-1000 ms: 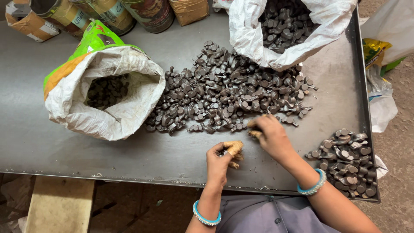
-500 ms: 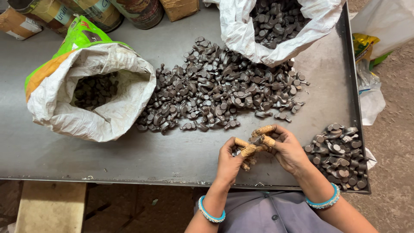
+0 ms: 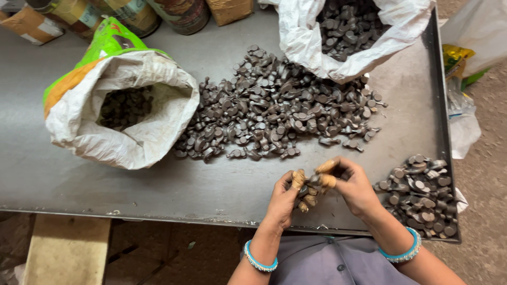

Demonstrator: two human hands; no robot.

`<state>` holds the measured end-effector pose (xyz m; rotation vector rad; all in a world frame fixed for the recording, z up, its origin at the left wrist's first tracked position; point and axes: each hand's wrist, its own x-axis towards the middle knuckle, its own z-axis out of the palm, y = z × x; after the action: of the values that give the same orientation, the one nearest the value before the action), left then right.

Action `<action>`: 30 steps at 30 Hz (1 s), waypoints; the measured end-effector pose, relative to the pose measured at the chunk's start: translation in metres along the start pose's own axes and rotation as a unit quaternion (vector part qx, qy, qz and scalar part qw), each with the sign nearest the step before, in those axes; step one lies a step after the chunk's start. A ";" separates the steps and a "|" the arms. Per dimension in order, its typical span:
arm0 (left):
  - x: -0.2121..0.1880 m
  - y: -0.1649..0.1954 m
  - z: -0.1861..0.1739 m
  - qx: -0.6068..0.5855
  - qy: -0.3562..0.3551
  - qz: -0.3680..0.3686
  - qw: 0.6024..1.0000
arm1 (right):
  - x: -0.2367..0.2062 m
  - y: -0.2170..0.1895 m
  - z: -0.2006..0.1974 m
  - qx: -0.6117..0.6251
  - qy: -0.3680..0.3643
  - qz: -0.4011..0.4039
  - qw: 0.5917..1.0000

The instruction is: The person picks small dark metal castings one at a time from a pile on a metal table, turns and inspects each piece in both hands, and tosses accepted pieces into a cloth sack while placing others back on the table. They continue sorting through the pile and handle a small bag of pieces near the end.

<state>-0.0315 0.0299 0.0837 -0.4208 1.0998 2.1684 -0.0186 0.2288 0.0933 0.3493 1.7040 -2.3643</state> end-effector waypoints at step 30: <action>0.025 0.051 -0.040 0.486 0.220 0.263 0.804 | -0.009 0.002 -0.043 0.114 -0.005 0.092 0.989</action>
<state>-0.0856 -0.0141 0.0764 -0.1256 2.6342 1.5809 -0.0062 0.2695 0.0806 0.5082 1.3348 -2.4205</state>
